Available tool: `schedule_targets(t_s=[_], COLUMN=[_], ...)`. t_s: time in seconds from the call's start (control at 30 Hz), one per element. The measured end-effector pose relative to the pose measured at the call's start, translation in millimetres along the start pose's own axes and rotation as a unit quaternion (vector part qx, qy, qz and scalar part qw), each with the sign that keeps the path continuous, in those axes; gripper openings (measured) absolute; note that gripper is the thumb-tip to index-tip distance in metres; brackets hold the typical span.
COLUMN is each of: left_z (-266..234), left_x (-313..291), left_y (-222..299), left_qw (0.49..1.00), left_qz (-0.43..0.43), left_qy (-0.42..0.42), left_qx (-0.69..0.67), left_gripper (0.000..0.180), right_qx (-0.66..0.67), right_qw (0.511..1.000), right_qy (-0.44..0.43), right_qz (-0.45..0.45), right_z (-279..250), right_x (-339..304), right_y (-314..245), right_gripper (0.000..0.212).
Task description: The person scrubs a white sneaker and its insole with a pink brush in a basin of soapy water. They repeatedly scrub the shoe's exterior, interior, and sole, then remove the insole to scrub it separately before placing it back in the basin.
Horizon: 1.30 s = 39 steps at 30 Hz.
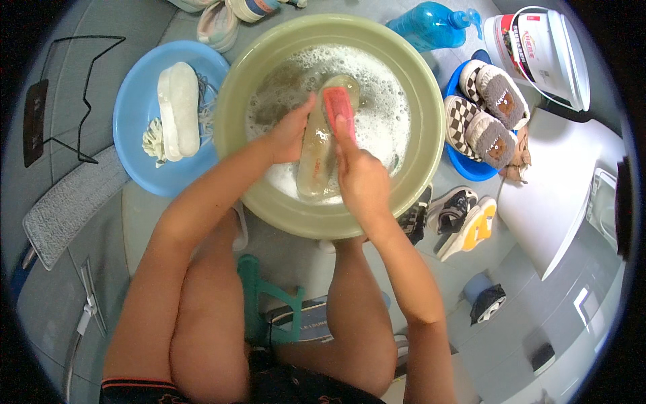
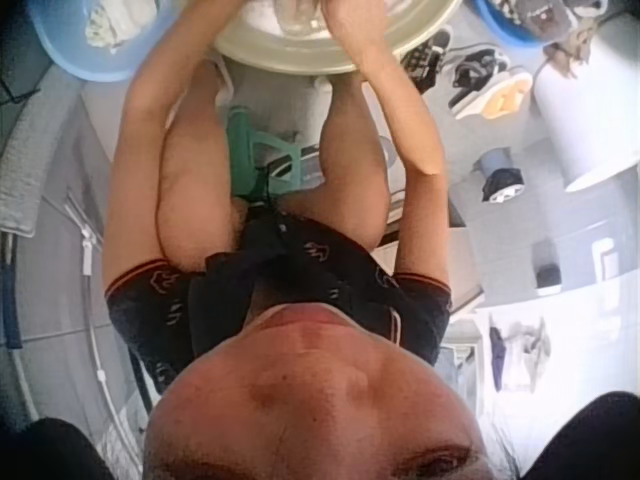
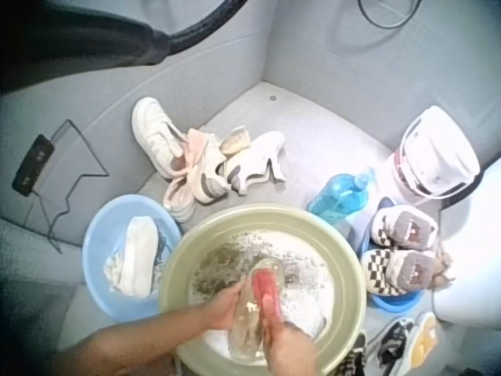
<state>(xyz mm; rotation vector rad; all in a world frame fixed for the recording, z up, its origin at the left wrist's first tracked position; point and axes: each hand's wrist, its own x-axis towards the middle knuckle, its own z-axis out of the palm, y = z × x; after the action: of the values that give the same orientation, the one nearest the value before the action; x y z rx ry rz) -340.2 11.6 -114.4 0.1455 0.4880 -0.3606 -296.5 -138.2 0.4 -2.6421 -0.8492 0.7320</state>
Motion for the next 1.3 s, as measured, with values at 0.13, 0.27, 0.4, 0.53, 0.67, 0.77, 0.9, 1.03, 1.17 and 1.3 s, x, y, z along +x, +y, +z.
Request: schedule_targets(t_s=[0.13, 0.27, 0.4, 0.53, 0.67, 0.77, 0.9, 1.03, 1.17, 1.3], left_z=[11.7, 12.9, 35.7, 36.7, 49.4, 94.5, 184.2, 245.3, 255.8, 229.8], left_x=[-4.5, -1.0, 8.3, 27.5, 38.5, 50.2, 99.9, 192.6, 248.8, 250.6], left_y=[1.9, -0.1, 5.1, 3.8, 12.1, 33.4, 79.1, 116.9, 141.3, 121.4], left_qw=[0.994, 0.997, 0.979, 0.948, 0.684, 0.472, 0.322, 0.272, 0.327, 0.361], left_qz=[-0.059, 0.012, 0.075, 0.093, 0.138, 0.403, 0.531, 0.438, 0.257, 0.331], left_qy=[-0.048, 0.017, 0.104, 0.135, 0.246, 0.173, 0.029, 0.056, 0.105, 0.104], left_qx=[0.073, 0.07, 0.159, 0.274, 0.672, 0.765, 0.783, 0.855, 0.903, 0.866], left_gripper=[0.068, 0.071, 0.069, 0.059, 0.047, 0.047, 0.04, 0.038, 0.044, 0.042], right_qx=[-0.003, 0.232, 0.381, 0.585, 0.758, 0.756, 0.752, 0.747, 0.738, 0.728], right_qw=[0.994, 0.956, 0.898, 0.776, 0.628, 0.635, 0.647, 0.655, 0.667, 0.676], right_qy=[0.073, 0.163, 0.152, 0.076, 0.033, 0.073, 0.091, 0.083, 0.08, 0.102], right_qz=[0.079, 0.075, 0.158, 0.222, 0.173, 0.144, 0.093, 0.079, 0.067, 0.061], right_z=[-3.2, -19.4, -19.7, -27.8, -50.7, -65.2, -81.4, -94.8, -98.1, -90.9], right_x=[31.3, 24.6, -9.9, -33.5, -26.5, -0.9, 44.8, 88.3, 116.5, 131.3], right_y=[48.6, 65.6, 72.7, 74.8, 73.5, 86.6, 101.8, 103.3, 104.0, 122.0], right_gripper=[0.042, 0.043, 0.055, 0.046, 0.037, 0.028, 0.024, 0.024, 0.025, 0.029])
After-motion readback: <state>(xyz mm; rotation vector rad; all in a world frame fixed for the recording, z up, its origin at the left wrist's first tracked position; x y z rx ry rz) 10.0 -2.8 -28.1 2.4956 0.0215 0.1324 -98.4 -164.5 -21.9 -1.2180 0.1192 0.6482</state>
